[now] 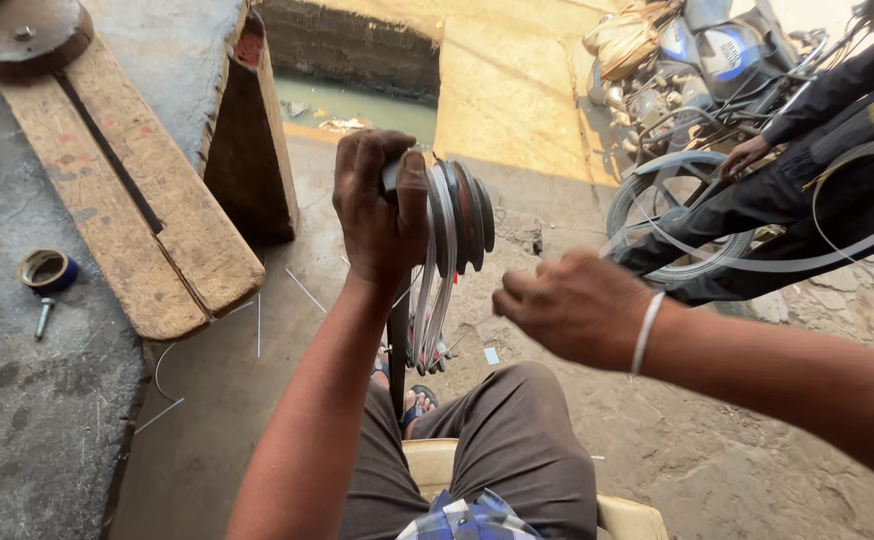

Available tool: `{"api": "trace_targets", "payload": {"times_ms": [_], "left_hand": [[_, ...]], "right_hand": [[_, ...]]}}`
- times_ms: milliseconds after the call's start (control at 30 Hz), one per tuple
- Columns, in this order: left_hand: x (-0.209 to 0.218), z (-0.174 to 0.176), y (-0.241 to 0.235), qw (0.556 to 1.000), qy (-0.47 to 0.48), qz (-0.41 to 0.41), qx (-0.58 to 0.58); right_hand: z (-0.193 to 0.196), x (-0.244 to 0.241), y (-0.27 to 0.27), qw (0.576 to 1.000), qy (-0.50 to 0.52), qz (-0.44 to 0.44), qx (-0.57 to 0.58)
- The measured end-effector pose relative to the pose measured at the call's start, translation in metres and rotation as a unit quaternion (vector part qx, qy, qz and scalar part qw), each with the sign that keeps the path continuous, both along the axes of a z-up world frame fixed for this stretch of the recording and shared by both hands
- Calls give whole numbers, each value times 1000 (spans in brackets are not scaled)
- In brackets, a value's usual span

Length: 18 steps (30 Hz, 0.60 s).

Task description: The person holds a multi-grooved metal pulley in their left hand and uses their right hand to wind a thin white wire around the grooves. The person rotates the pulley to align the wire and continues winding it tightly. Another person stands nearby holding a coil of the same wire.

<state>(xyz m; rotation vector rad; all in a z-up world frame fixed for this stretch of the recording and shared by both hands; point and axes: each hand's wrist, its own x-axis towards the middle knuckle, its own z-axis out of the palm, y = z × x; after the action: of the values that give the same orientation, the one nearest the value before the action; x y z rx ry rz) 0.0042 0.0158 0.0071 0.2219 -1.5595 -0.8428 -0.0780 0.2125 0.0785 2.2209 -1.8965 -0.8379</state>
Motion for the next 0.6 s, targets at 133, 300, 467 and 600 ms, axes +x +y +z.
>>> {"api": "trace_targets", "payload": {"times_ms": [133,300,467,600], "left_hand": [[10,2,19,1000,-2,-8,-6],[26,3,41,999,6,-32,-20],[49,1,55,999,-1,-52,-9],[69,1,62,998,-4,-64,-1]], "right_hand": [[121,8,-10,934,210,200,-207],[183,-8,-29,862,229,260,-371],[134,-84,-71,885,105,196,-408],[-19,-145,-121,923,-262,-9,-281]]}}
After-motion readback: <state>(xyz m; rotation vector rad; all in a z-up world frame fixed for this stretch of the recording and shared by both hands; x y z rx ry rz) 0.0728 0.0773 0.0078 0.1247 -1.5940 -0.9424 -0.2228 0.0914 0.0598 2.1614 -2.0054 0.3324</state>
